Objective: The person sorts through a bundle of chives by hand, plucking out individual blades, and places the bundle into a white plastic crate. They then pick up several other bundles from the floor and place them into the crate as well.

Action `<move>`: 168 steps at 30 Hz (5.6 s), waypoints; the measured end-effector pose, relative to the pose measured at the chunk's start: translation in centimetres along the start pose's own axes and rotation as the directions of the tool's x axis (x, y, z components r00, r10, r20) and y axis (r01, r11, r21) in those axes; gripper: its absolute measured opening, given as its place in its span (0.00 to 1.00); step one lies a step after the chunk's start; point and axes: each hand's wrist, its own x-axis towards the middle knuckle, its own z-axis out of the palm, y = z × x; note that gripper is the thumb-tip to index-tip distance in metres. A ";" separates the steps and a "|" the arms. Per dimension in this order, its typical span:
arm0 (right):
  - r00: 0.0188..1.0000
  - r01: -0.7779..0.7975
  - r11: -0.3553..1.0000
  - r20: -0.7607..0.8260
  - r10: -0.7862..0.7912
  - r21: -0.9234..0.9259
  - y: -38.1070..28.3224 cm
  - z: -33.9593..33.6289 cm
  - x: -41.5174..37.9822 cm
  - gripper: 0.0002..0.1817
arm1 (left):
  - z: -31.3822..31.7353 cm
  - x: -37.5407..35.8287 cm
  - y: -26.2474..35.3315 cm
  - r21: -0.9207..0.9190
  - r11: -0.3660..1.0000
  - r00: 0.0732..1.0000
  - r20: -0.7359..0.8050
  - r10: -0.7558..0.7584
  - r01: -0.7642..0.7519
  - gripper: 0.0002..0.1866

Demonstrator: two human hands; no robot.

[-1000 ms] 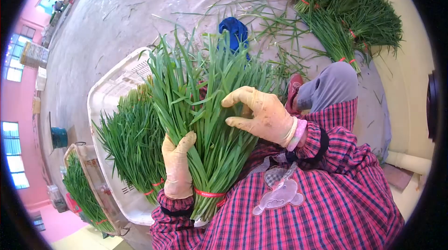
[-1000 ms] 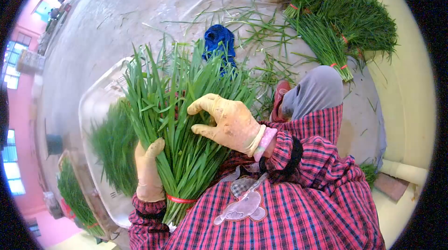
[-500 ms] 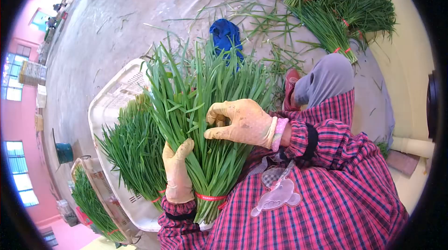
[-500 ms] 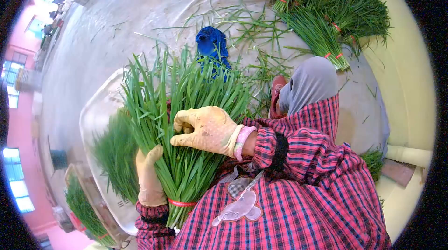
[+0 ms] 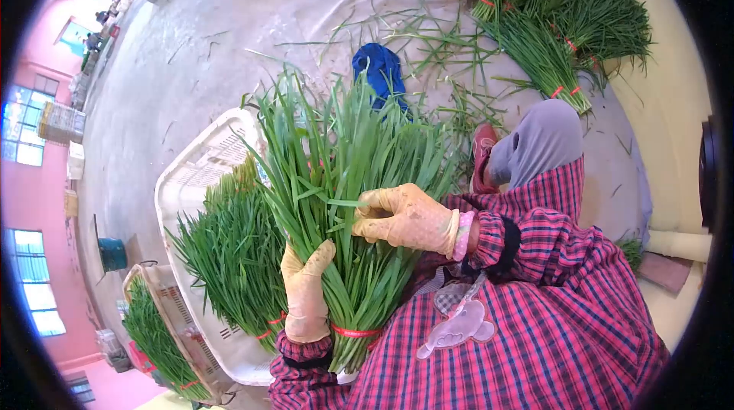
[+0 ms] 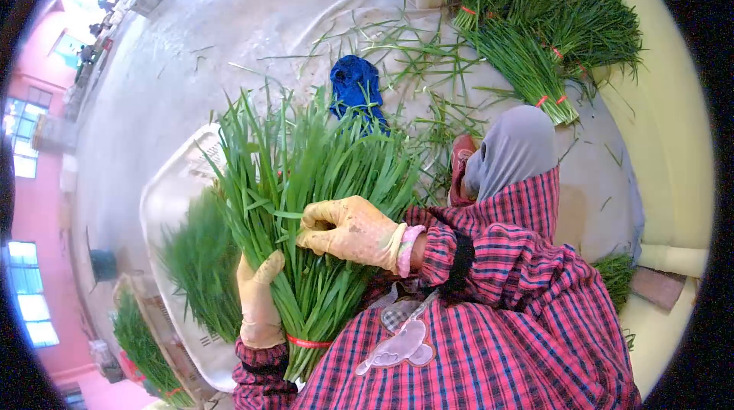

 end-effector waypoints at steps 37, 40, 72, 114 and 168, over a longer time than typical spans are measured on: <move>0.958 -0.171 0.963 -0.192 0.212 0.210 2.4 -5.1 0.7 0.39 | -0.7 -0.3 1.7 0.052 0.994 0.995 -0.029 -0.099 0.101 0.19; 0.968 -0.162 0.889 -0.107 0.227 0.429 3.9 -6.3 1.3 0.39 | -0.5 -0.5 1.7 0.024 0.995 0.995 -0.029 -0.100 0.101 0.18; 0.815 0.484 0.319 0.289 -0.502 -0.815 -0.2 2.3 0.0 0.16 | -1.0 0.2 0.2 -0.016 0.998 0.997 -0.056 -0.056 0.055 0.16; 0.979 0.104 0.926 -0.199 -0.032 0.364 1.9 -2.1 0.5 0.37 | 2.6 1.2 3.3 0.442 0.896 0.980 0.164 -0.110 0.027 0.27; 0.536 0.500 0.452 -0.147 -0.831 -0.739 -13.4 -5.7 0.4 0.13 | 7.1 0.2 7.9 0.150 0.982 0.982 0.165 0.092 -0.117 0.14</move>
